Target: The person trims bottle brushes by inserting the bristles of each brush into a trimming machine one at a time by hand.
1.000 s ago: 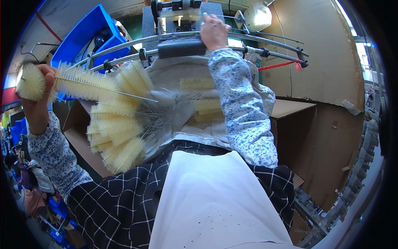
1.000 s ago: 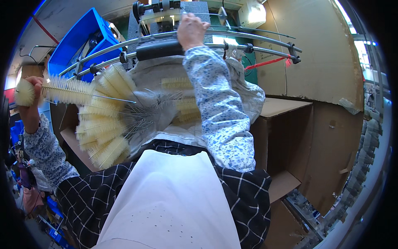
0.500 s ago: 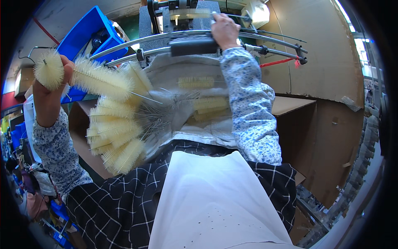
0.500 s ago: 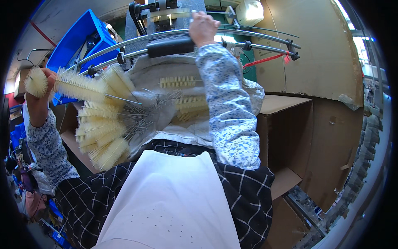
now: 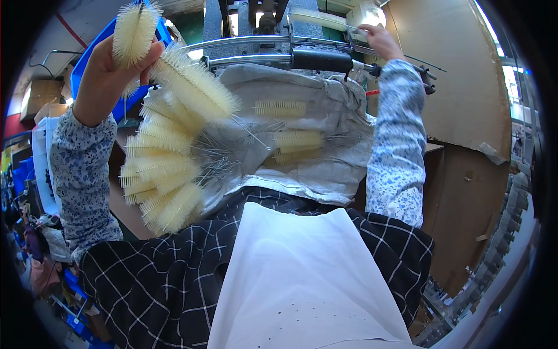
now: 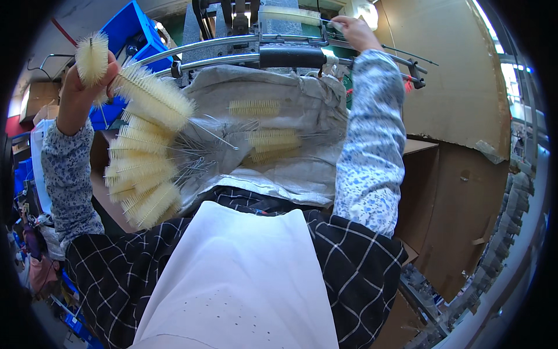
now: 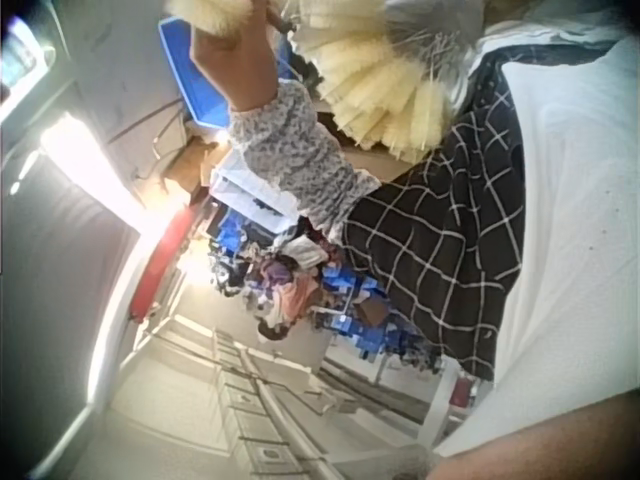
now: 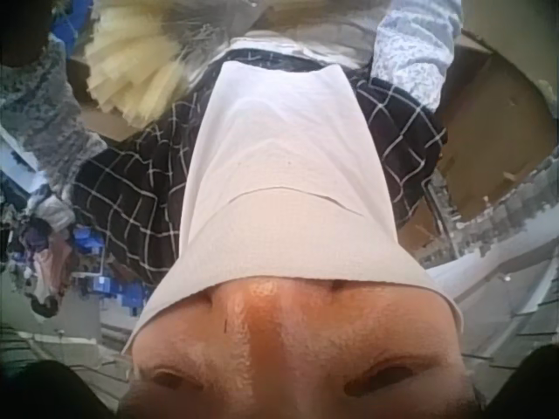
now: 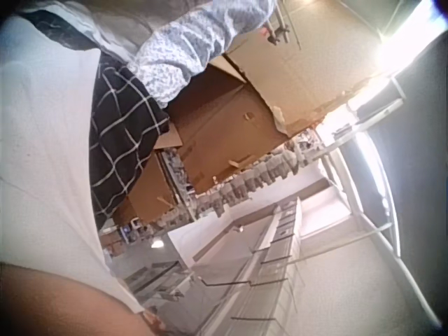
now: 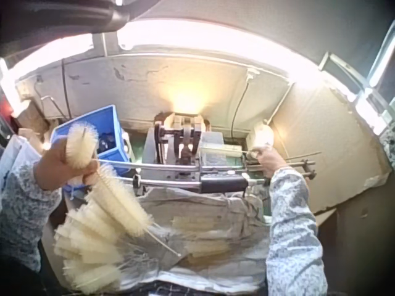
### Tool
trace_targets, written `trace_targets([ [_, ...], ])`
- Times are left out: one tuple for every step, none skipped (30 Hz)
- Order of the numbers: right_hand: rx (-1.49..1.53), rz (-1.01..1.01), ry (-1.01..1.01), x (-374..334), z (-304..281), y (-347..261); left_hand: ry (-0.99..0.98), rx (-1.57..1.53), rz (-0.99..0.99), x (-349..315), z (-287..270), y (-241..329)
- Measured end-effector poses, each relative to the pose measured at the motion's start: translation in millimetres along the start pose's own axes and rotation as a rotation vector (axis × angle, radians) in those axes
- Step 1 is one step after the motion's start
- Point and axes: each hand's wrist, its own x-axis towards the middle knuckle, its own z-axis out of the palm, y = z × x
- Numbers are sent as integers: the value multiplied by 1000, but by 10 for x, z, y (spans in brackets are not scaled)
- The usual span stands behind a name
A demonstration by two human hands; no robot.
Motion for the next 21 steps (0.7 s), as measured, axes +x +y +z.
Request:
trace_targets([
  [119, 22, -98, -123, -168, 3, -25, -29, -10, -6, 8, 20],
  [119, 27, -99, -252, -291, 5, -30, -31, -10, -13, 18, 25],
  [213, -20, -209, -385, -415, -14, -6, -31, -24, -30, 26, 39],
  [305, -54, -317, -574, -522, -16, 7, -38, -34, -6, 61, 25],
  [429, -31, -285, -803, -593, -162, -4, -43, -30, 36, 103, 26],
  [515, -105, -283, -942, -598, -196, -39, -73, -47, 117, 176, 33],
  [525, -168, -383, -1042, -691, -524, -57, -92, -77, 147, 229, 73],
  [490, -253, -446, -1058, -607, -611, -60, -95, -52, 229, 370, 163],
  [575, -326, -502, -1043, -439, -897, -51, -76, -65, 230, 457, 180],
  [645, -384, -550, -1119, -366, -1245, -53, -67, -39, 246, 532, 190],
  [834, -380, -601, -1222, -260, -1533, -66, -66, -6, 299, 618, 190],
  [1026, -378, -648, -1319, -130, -1759, -91, -50, 2, 327, 700, 235],
  [1281, -303, -754, -1416, 6, -1921, -95, -44, 9, 317, 712, 242],
  [1535, -218, -863, -1490, 118, -2006, -143, 11, 38, 296, 735, 203],
  [1537, -220, -858, -1528, 131, -2030, -191, 68, 66, 280, 743, 176],
  [1521, -197, -904, -1558, 118, -2046, -258, 115, 78, 252, 682, 145],
  [1505, -184, -957, -1552, 107, -2078, -254, 122, 77, 216, 602, 69],
  [1274, -194, -814, -1488, -8, -2044, -258, 220, 117, 177, 526, -42],
  [1105, -330, -512, -1352, 130, -1943, -257, 323, 152, 115, 419, -120],
  [932, -452, -239, -1131, 295, -1688, -326, 401, 88, 88, 307, -214],
  [713, -418, -3, -892, 288, -1468, -322, 401, 92, 93, 299, -289],
])
